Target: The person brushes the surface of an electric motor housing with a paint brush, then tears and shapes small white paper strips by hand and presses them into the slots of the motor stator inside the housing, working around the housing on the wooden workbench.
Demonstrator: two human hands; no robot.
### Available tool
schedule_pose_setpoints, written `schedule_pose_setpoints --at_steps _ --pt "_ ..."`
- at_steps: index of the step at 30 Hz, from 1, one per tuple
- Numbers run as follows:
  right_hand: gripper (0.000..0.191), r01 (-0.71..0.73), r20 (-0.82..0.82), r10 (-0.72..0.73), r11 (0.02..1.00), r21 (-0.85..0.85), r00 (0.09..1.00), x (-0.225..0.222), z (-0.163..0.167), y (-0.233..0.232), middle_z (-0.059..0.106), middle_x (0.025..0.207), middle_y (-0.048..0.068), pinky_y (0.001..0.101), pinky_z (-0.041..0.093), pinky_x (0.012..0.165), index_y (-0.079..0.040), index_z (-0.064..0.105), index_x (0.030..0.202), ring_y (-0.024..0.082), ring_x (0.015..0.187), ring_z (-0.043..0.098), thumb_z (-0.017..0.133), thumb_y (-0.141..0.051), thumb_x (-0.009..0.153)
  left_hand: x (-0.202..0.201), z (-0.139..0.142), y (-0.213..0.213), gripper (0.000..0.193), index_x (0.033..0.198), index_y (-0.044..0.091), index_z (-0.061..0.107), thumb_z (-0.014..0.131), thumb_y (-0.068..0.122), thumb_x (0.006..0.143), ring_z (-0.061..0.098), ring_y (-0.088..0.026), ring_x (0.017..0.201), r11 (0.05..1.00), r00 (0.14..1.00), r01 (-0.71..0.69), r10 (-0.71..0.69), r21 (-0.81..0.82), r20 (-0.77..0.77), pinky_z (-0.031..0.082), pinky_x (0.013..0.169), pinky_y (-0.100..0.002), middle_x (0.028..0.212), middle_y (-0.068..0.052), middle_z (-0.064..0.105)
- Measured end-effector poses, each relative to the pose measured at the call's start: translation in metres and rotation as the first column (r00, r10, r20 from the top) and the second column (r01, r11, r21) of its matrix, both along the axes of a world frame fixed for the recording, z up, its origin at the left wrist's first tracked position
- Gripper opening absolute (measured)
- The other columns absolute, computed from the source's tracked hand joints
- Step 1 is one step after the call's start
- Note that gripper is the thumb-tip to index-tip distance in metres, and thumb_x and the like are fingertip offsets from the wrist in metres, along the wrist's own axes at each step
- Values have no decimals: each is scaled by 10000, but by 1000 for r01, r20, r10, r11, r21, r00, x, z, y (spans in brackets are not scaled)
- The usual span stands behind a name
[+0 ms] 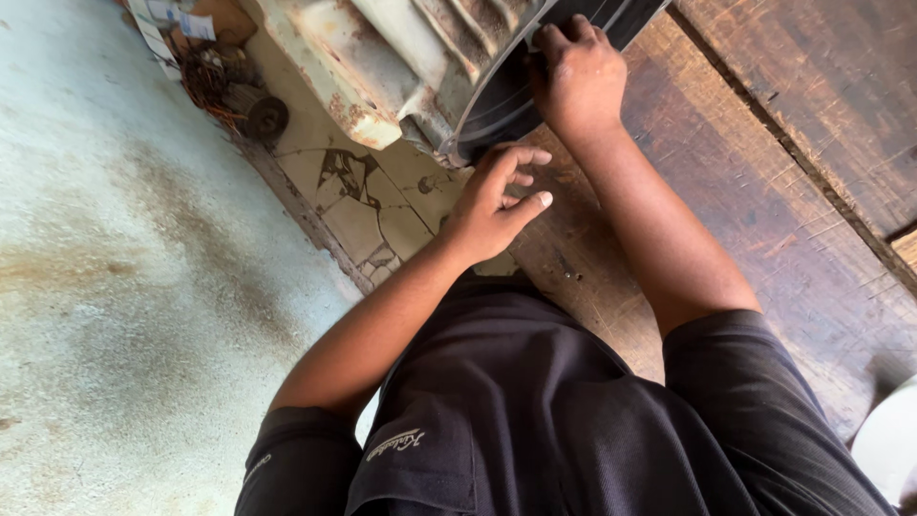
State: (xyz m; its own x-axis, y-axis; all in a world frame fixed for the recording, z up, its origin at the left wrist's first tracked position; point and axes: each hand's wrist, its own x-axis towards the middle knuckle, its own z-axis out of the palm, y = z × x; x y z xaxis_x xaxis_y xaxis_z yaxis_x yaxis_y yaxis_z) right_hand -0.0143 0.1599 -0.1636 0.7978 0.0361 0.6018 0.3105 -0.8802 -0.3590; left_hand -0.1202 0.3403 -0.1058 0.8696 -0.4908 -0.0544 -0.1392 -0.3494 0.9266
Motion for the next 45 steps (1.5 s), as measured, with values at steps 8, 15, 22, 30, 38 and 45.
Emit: schedule_pose_setpoints --at_steps 8,15,22,30,38,45 --pt "215 -132 28 139 975 -177 990 3 -23 -11 670 992 119 432 531 712 -48 662 1097 308 865 675 722 -106 899 -3 -2 1 454 1374 174 550 746 162 964 622 -194 1142 1000 1000 -14 14 -21 -20 612 859 -328 1418 -36 520" --pt "294 -236 127 290 916 -325 949 7 -22 -30 675 1099 124 416 535 878 -24 654 1155 294 1034 655 687 -96 872 -5 -2 4 466 1378 173 537 749 160 963 623 -192 1158 1000 1000 -18 18 -19 -21 623 869 -326 1427 -34 515" --pt "250 -161 114 180 973 -163 977 4 -20 -18 661 1101 116 454 499 818 -39 657 1104 322 1007 634 739 -104 877 -6 -2 4 480 1389 176 523 750 168 966 623 -196 1157 1000 1000 -23 23 -2 -8 617 866 -326 1433 -38 521" --pt "267 -185 145 216 962 -200 966 14 -51 -16 603 1052 132 474 497 852 -32 642 1060 352 1011 609 691 -45 798 -7 -1 3 489 1391 177 512 752 177 965 618 -189 1156 1000 1000 -21 21 -10 -11 626 851 -315 1433 -37 506" --pt "127 -138 110 164 968 -212 980 33 -65 -13 621 932 163 494 452 743 -40 625 891 387 891 591 705 -65 795 -9 -6 -3 467 1379 172 532 748 173 965 625 -179 1139 1000 1000 -12 12 4 -21 622 847 -316 1410 -38 511" --pt "137 -211 95 213 977 -36 972 25 -54 -17 674 937 145 486 498 829 -21 668 958 379 947 639 661 -15 821 -9 -6 -9 486 1380 153 522 759 177 957 622 -187 1150 1000 1000 9 -9 -29 7 625 858 -318 1421 -38 510"
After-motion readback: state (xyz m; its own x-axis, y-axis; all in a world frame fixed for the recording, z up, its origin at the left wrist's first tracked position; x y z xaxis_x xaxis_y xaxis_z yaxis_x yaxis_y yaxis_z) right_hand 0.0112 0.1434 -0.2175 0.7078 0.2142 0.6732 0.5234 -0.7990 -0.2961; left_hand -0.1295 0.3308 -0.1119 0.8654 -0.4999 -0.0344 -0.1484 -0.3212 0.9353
